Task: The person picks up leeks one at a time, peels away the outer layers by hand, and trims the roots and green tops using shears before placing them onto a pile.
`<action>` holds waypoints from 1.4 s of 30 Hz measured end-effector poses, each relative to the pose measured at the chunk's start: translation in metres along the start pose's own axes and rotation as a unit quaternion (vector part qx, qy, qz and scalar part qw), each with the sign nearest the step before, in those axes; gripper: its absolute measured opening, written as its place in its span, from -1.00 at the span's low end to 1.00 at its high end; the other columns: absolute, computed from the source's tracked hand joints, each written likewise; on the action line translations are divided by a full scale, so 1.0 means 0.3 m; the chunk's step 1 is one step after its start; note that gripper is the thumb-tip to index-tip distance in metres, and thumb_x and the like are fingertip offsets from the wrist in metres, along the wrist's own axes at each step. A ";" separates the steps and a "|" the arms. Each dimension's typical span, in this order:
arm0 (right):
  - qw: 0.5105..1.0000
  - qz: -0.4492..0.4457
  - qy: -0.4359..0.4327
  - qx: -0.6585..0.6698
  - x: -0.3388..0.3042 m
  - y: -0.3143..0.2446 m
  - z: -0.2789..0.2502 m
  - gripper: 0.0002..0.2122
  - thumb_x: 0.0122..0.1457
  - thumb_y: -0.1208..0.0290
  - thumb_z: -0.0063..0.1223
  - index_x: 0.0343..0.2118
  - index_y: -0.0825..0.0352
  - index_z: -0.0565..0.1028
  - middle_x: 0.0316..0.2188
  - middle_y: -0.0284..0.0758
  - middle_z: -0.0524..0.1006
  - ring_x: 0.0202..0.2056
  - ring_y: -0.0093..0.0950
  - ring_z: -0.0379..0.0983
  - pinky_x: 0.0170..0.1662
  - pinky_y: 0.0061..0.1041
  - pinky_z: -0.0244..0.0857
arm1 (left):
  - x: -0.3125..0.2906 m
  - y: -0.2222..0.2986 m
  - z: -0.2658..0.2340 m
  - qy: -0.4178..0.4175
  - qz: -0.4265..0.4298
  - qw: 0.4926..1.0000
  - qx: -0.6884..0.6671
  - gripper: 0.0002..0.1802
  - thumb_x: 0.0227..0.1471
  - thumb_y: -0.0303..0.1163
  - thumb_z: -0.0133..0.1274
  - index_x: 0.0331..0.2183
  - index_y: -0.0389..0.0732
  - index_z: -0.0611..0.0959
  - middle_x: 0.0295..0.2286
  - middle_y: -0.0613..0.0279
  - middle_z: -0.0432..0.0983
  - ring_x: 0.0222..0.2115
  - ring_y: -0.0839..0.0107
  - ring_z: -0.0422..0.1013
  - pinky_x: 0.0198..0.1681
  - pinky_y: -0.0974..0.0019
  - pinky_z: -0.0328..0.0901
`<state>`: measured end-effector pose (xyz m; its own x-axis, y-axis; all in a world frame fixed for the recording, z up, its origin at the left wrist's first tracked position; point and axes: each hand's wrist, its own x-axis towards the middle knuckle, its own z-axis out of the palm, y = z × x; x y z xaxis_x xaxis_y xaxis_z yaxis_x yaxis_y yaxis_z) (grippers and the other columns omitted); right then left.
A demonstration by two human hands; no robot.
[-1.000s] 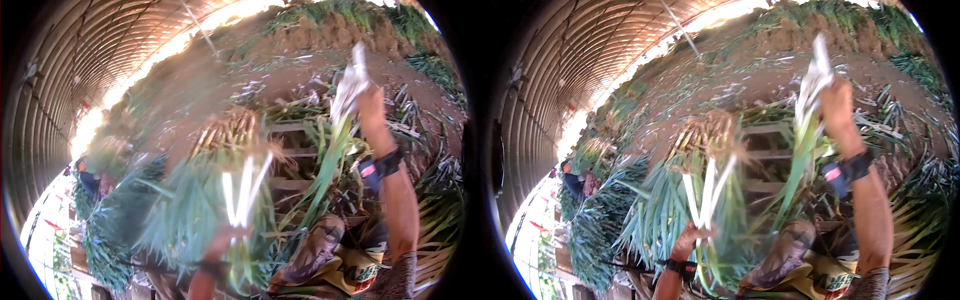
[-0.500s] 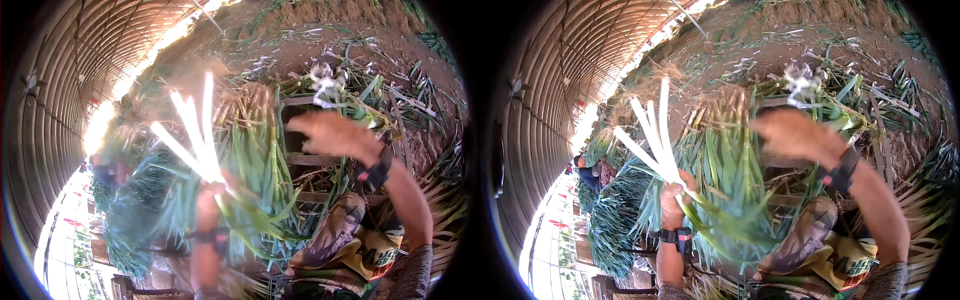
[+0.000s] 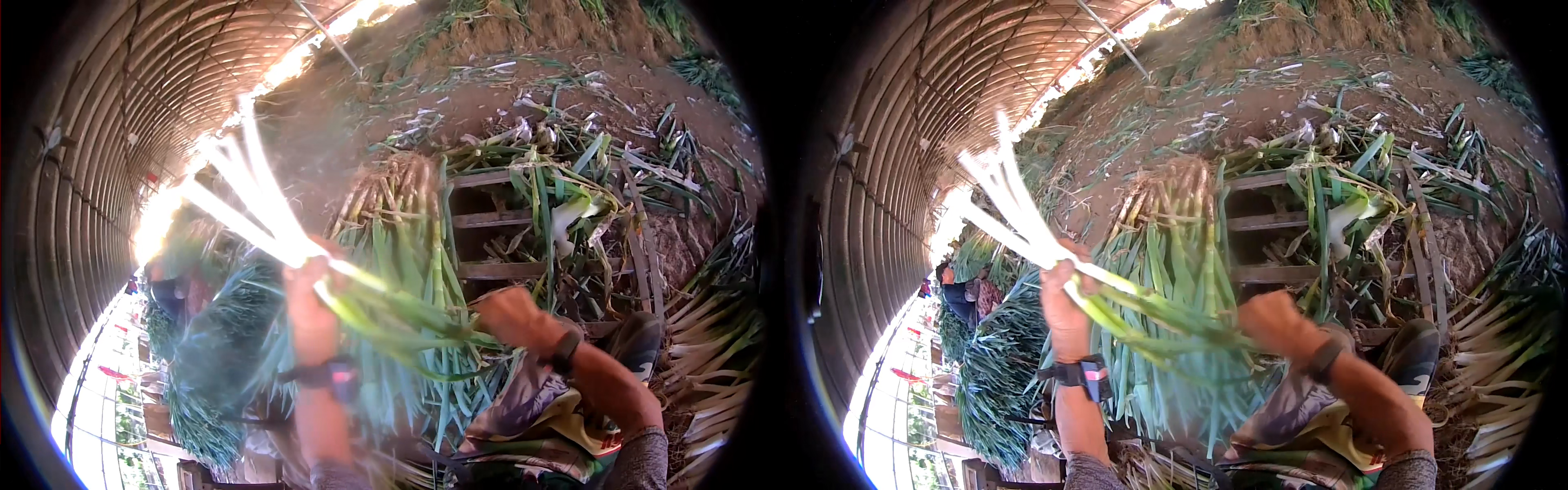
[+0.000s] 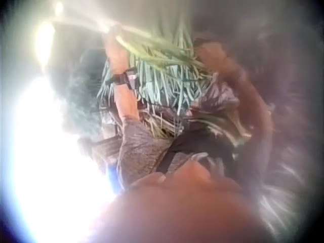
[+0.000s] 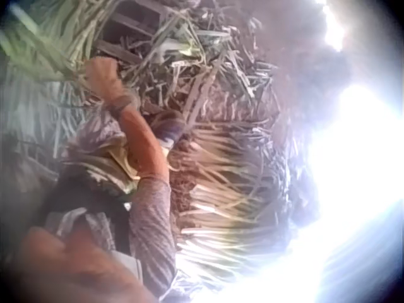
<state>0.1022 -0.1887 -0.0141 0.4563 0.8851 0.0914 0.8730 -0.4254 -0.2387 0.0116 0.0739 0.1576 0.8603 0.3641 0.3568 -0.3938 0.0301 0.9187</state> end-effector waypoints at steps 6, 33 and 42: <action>0.900 0.280 0.307 0.134 -0.063 0.443 -0.223 -0.71 0.19 0.37 -0.01 -0.10 0.44 0.45 -0.27 -0.02 0.57 -0.29 -0.11 0.56 -0.19 -0.21 0.48 | 0.000 0.071 -0.035 0.010 0.055 0.998 -0.037 -0.65 0.02 -0.31 0.13 -0.16 -0.18 0.45 -0.41 0.29 0.40 -0.63 0.59 0.22 -0.59 0.48 0.12; 0.982 -0.037 0.178 -0.045 -0.064 0.041 -0.213 -0.80 0.06 0.33 0.12 -0.33 0.35 0.50 -0.50 -0.20 0.52 -0.45 -0.21 0.53 -0.45 -0.28 0.39 | 0.157 0.018 0.114 0.193 0.088 0.977 0.001 -0.82 0.01 -0.43 0.18 -0.33 -0.29 0.56 -0.49 0.26 0.46 -0.56 0.56 0.31 -0.56 0.49 0.20; 0.955 -0.024 0.265 0.129 -0.122 0.008 -0.210 -0.82 0.06 0.39 0.11 -0.37 0.39 0.42 -0.49 -0.16 0.49 -0.47 -0.11 0.49 -0.39 -0.19 0.42 | 0.213 0.073 0.023 0.274 0.133 0.947 -0.100 -0.85 0.09 -0.40 0.13 -0.33 -0.29 0.56 -0.48 0.31 0.43 -0.57 0.56 0.30 -0.58 0.45 0.27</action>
<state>0.0986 -0.2340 0.0428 0.4989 0.6533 0.5695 0.8553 -0.2651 -0.4453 0.0601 0.0914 0.2017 0.4464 0.8106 0.3791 -0.6732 0.0251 0.7390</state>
